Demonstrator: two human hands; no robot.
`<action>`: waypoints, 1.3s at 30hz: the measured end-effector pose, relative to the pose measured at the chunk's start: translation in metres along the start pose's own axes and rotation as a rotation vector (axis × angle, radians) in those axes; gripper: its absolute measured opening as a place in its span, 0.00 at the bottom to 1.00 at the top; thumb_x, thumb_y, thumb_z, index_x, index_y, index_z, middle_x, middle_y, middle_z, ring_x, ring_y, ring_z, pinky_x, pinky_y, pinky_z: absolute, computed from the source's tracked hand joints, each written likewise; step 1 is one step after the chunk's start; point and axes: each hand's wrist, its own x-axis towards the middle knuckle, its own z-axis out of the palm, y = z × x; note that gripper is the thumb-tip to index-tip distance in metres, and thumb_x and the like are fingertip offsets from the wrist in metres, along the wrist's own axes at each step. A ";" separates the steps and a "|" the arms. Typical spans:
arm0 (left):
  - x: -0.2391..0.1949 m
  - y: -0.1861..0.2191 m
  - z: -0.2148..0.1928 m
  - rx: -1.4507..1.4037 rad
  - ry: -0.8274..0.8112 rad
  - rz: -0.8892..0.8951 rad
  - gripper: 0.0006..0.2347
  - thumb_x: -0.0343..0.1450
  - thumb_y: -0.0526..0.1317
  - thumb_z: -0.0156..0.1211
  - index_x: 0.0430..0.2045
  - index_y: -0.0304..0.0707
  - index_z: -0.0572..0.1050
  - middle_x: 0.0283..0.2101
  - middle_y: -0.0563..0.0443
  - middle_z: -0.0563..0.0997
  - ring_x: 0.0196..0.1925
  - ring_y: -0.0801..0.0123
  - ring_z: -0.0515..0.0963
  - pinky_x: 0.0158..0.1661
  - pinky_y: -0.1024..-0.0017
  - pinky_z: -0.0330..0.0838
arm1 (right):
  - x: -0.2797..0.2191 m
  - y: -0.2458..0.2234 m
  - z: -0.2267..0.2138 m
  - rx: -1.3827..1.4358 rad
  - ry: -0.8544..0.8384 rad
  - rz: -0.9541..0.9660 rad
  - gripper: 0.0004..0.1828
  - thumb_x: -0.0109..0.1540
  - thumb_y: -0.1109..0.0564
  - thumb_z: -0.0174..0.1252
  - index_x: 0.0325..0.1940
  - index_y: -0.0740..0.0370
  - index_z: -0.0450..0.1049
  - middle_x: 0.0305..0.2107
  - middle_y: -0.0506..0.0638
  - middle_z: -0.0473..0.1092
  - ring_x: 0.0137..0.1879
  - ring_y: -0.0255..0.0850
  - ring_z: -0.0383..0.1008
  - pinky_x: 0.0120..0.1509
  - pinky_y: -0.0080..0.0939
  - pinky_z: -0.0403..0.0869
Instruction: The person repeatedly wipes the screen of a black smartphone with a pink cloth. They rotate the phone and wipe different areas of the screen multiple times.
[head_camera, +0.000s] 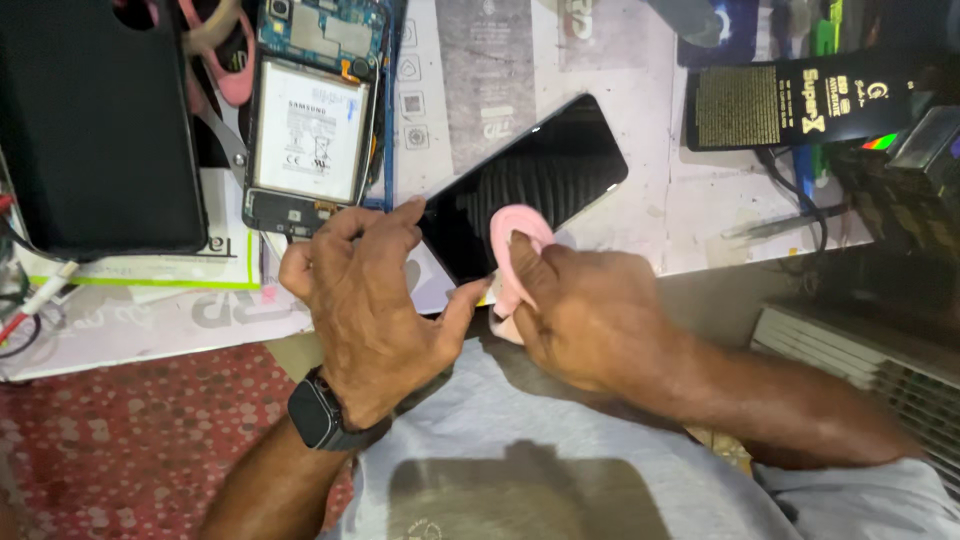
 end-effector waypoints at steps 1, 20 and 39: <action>0.000 0.001 -0.001 -0.001 0.009 0.011 0.34 0.61 0.48 0.78 0.58 0.31 0.67 0.55 0.49 0.77 0.57 0.55 0.71 0.56 0.53 0.50 | 0.001 -0.001 -0.001 0.009 0.029 -0.002 0.30 0.58 0.49 0.61 0.59 0.70 0.74 0.28 0.56 0.76 0.26 0.49 0.75 0.28 0.50 0.72; 0.001 0.001 -0.001 0.000 0.056 0.050 0.33 0.63 0.48 0.76 0.58 0.30 0.66 0.51 0.46 0.76 0.56 0.54 0.71 0.56 0.52 0.51 | 0.027 0.005 -0.014 0.054 0.104 0.034 0.30 0.57 0.53 0.59 0.60 0.71 0.73 0.27 0.56 0.74 0.27 0.50 0.75 0.28 0.53 0.70; -0.001 0.006 0.006 0.121 0.179 0.221 0.34 0.61 0.47 0.80 0.56 0.33 0.65 0.56 0.47 0.77 0.59 0.53 0.70 0.58 0.53 0.52 | -0.049 0.066 0.019 0.159 0.401 0.297 0.22 0.59 0.56 0.58 0.56 0.63 0.76 0.39 0.59 0.77 0.41 0.58 0.77 0.44 0.58 0.74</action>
